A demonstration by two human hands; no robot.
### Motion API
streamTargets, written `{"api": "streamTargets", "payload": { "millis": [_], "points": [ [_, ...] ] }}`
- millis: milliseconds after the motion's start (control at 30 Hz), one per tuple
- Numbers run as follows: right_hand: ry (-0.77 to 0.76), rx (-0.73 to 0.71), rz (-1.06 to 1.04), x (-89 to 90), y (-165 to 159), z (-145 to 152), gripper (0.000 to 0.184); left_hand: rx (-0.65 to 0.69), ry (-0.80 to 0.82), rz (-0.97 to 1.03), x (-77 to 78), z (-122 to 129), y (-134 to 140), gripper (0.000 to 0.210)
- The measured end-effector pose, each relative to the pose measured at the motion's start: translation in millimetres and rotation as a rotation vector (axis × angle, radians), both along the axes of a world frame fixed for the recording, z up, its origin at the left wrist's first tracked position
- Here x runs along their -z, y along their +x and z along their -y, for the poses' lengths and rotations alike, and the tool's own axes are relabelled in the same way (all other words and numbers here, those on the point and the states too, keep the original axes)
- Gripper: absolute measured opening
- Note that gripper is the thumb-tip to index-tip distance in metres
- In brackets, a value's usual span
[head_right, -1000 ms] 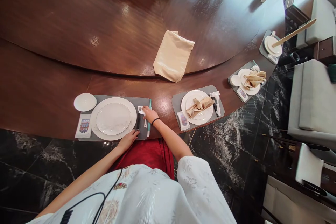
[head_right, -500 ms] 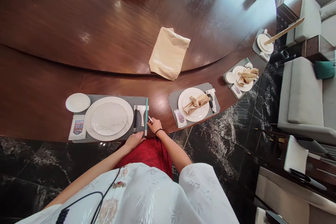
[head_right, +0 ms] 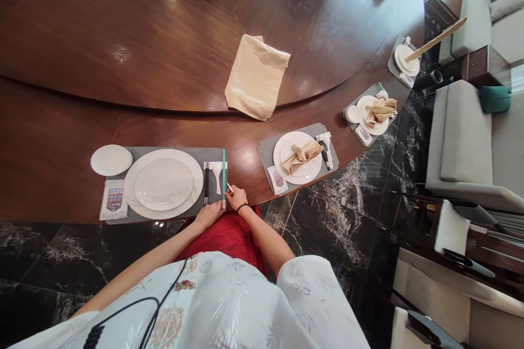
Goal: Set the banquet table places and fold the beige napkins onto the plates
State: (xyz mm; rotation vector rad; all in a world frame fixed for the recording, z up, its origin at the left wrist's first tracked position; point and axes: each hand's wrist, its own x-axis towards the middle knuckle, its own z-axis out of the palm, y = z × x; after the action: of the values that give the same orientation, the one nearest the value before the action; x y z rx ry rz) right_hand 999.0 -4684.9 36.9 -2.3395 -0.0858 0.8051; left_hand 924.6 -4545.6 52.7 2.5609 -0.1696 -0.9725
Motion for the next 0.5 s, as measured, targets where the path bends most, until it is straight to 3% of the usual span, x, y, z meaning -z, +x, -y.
{"api": "streamTargets", "payload": {
  "millis": [500],
  "points": [
    [0.018, 0.007, -0.012, -4.5, -0.3, -1.1, 0.011, -0.038, -0.031, -0.022, -0.8, -1.0, 1.2, 0.03]
  ]
}}
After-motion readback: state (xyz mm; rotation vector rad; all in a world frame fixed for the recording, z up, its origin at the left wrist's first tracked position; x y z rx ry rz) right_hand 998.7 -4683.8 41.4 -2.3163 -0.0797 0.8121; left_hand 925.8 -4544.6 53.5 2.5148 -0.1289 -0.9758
